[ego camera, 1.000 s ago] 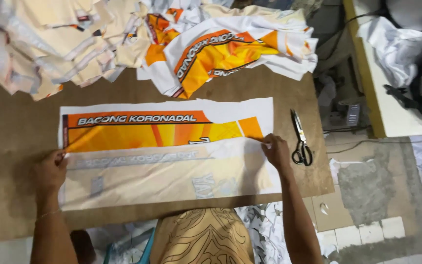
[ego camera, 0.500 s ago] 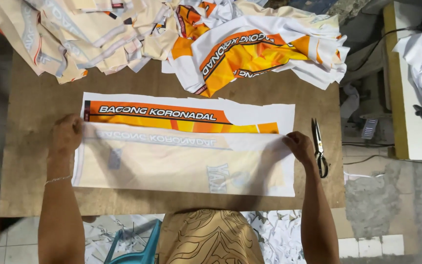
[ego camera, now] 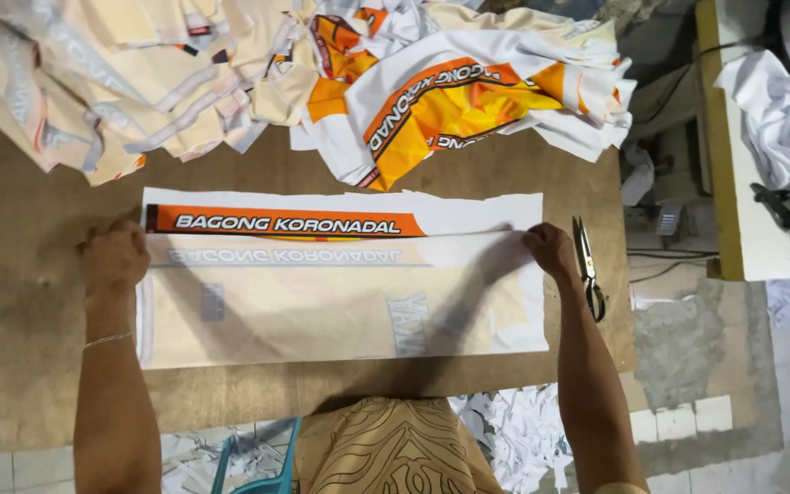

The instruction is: Cutting out printed jersey panels from fabric sheets using scissors on a work table.

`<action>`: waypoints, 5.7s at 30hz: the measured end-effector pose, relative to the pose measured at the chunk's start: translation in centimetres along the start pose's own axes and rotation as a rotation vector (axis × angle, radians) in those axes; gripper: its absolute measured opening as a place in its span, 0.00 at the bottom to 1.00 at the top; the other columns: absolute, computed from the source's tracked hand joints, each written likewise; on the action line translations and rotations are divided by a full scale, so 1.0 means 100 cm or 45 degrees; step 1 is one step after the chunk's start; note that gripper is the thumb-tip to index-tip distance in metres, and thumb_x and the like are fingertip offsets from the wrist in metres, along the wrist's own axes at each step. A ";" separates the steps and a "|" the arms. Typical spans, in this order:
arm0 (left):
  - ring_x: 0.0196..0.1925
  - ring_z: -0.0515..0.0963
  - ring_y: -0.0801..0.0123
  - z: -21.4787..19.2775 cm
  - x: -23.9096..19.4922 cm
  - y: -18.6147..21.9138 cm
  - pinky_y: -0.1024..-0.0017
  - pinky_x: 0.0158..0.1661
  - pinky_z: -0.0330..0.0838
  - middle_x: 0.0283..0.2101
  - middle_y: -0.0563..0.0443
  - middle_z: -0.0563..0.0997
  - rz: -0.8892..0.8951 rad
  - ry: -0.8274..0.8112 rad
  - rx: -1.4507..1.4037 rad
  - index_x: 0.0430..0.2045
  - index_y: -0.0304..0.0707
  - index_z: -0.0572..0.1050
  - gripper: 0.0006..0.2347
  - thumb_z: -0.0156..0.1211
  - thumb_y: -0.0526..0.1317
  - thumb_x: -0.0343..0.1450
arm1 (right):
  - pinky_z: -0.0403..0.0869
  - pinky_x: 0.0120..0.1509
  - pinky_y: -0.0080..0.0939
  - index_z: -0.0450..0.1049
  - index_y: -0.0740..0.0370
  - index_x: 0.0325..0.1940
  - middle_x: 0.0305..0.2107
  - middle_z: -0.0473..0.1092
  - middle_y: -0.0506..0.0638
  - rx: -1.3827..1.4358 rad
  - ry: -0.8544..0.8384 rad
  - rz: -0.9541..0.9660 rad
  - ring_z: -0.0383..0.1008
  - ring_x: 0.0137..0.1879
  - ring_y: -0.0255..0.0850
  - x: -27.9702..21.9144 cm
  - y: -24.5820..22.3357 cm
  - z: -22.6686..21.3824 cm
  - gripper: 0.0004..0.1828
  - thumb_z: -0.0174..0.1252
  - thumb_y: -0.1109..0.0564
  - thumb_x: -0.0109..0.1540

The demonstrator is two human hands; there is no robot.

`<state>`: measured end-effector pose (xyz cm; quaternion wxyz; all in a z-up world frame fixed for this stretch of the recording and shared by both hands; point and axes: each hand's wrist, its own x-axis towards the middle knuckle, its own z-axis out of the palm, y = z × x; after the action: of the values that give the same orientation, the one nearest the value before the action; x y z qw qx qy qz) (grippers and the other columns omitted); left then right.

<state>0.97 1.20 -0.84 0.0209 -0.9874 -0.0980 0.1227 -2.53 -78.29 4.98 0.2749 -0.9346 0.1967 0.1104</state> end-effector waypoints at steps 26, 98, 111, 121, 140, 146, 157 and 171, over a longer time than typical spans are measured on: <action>0.44 0.82 0.43 0.071 -0.213 0.011 0.48 0.43 0.75 0.39 0.41 0.81 -0.417 0.610 -0.647 0.50 0.40 0.71 0.16 0.67 0.47 0.76 | 0.72 0.36 0.49 0.76 0.59 0.47 0.28 0.71 0.58 0.205 0.763 0.346 0.74 0.34 0.52 -0.164 0.144 0.112 0.17 0.68 0.46 0.63; 0.51 0.79 0.52 0.001 -0.075 -0.007 0.52 0.41 0.77 0.56 0.53 0.80 0.131 0.618 -0.389 0.49 0.53 0.82 0.10 0.64 0.38 0.74 | 0.67 0.50 0.58 0.74 0.52 0.51 0.41 0.74 0.51 -0.473 0.269 -0.704 0.70 0.50 0.55 -0.035 -0.097 0.119 0.14 0.57 0.56 0.61; 0.78 0.48 0.34 0.025 -0.166 0.072 0.22 0.63 0.43 0.78 0.37 0.53 0.296 0.708 -0.352 0.75 0.47 0.64 0.31 0.47 0.62 0.79 | 0.73 0.44 0.60 0.73 0.46 0.63 0.56 0.68 0.55 -0.544 0.366 -0.636 0.71 0.58 0.57 -0.174 -0.005 0.074 0.29 0.64 0.51 0.56; 0.73 0.50 0.17 0.024 -0.149 0.094 0.18 0.58 0.36 0.76 0.17 0.56 0.418 0.764 -0.393 0.74 0.15 0.70 0.29 0.47 0.47 0.84 | 0.75 0.51 0.59 0.73 0.54 0.64 0.59 0.70 0.54 -0.481 0.710 -0.141 0.71 0.58 0.56 -0.167 0.167 0.034 0.25 0.60 0.51 0.62; 0.35 0.87 0.58 0.044 -0.378 0.597 0.59 0.36 0.80 0.31 0.57 0.83 0.413 -0.277 -0.607 0.37 0.55 0.81 0.09 0.58 0.51 0.73 | 0.76 0.57 0.51 0.72 0.49 0.49 0.47 0.61 0.47 0.106 0.499 -0.034 0.65 0.57 0.48 -0.134 0.182 -0.007 0.17 0.67 0.45 0.61; 0.41 0.85 0.42 0.010 -0.405 0.579 0.48 0.42 0.79 0.35 0.43 0.86 0.028 -0.168 -1.038 0.40 0.44 0.83 0.10 0.55 0.44 0.74 | 0.74 0.55 0.51 0.73 0.50 0.49 0.49 0.63 0.49 -0.097 0.505 -0.139 0.66 0.58 0.49 -0.119 0.190 -0.008 0.15 0.64 0.44 0.63; 0.66 0.70 0.51 -0.004 -0.414 0.571 0.48 0.58 0.70 0.57 0.50 0.78 0.466 0.020 -0.727 0.50 0.47 0.81 0.15 0.54 0.51 0.76 | 0.79 0.49 0.58 0.64 0.56 0.50 0.39 0.72 0.60 -0.287 0.218 -0.157 0.79 0.44 0.58 -0.116 0.213 -0.017 0.20 0.61 0.45 0.63; 0.57 0.71 0.60 0.026 -0.176 0.560 0.56 0.51 0.76 0.50 0.57 0.74 0.650 0.319 -0.388 0.55 0.53 0.76 0.15 0.60 0.48 0.75 | 0.75 0.51 0.50 0.64 0.36 0.61 0.27 0.80 0.53 0.648 -0.268 0.437 0.82 0.39 0.54 -0.393 0.217 0.001 0.34 0.72 0.47 0.54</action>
<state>-5.85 -57.08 -2.83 -0.1469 -0.9792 0.1391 -0.0146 -47.13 -82.94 7.07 0.4960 -0.7725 0.3434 0.1985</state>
